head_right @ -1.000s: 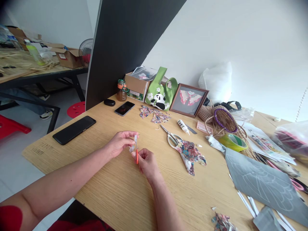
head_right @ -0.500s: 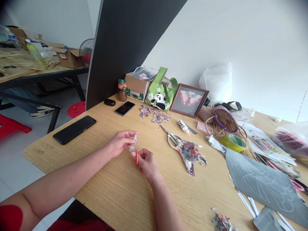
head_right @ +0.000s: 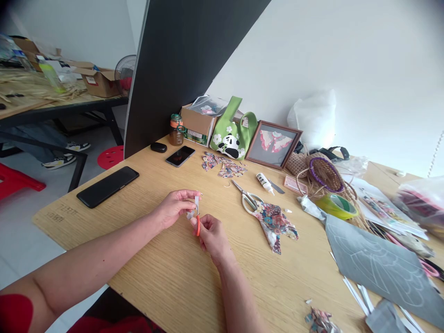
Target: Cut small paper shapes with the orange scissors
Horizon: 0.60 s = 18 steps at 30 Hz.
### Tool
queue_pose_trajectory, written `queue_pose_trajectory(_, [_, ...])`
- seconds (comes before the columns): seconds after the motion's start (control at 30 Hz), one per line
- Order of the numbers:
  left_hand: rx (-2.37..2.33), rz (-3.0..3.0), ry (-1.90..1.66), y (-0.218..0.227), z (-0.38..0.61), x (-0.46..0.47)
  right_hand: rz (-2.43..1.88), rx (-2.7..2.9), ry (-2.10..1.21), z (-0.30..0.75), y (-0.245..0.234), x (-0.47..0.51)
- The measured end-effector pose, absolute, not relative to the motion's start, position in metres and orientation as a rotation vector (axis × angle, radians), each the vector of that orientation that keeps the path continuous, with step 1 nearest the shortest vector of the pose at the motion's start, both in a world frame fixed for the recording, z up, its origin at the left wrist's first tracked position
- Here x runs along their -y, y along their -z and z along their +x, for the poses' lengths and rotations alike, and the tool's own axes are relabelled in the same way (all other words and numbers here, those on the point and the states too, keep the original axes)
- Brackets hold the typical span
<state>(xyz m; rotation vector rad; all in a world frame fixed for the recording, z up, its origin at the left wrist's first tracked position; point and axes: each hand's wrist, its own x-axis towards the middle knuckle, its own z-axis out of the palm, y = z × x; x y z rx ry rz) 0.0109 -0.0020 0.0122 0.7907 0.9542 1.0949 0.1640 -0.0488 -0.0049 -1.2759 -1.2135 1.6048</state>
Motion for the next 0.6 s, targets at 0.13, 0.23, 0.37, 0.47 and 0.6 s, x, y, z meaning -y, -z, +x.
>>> queue_pose_trajectory(0.13, [-0.955, 0.791, -1.100, -0.0112, 0.0113, 0.0017, -1.276, 1.225, -1.594, 0.1641, 0.0047, 0.0485])
queue_pose_trajectory(0.23, [-0.953, 0.789, -1.100, -0.0102, 0.0108, 0.0014, -1.288, 1.224, -1.586, 0.1640, 0.0050, 0.0485])
queue_pose_trajectory(0.37, [-0.951, 0.785, -1.102, -0.0101, 0.0102, 0.0011, -1.294, 1.226, -1.565, 0.1636, 0.0055, 0.0484])
queue_pose_trajectory(0.47, [-0.950, 0.779, -1.102, -0.0104, 0.0102, 0.0009, -1.296, 1.222, -1.556, 0.1636, 0.0054, 0.0482])
queue_pose_trajectory(0.6, [-0.934, 0.777, -1.103, -0.0092, 0.0099, 0.0003, -1.299, 1.211, -1.559, 0.1636, 0.0045, 0.0483])
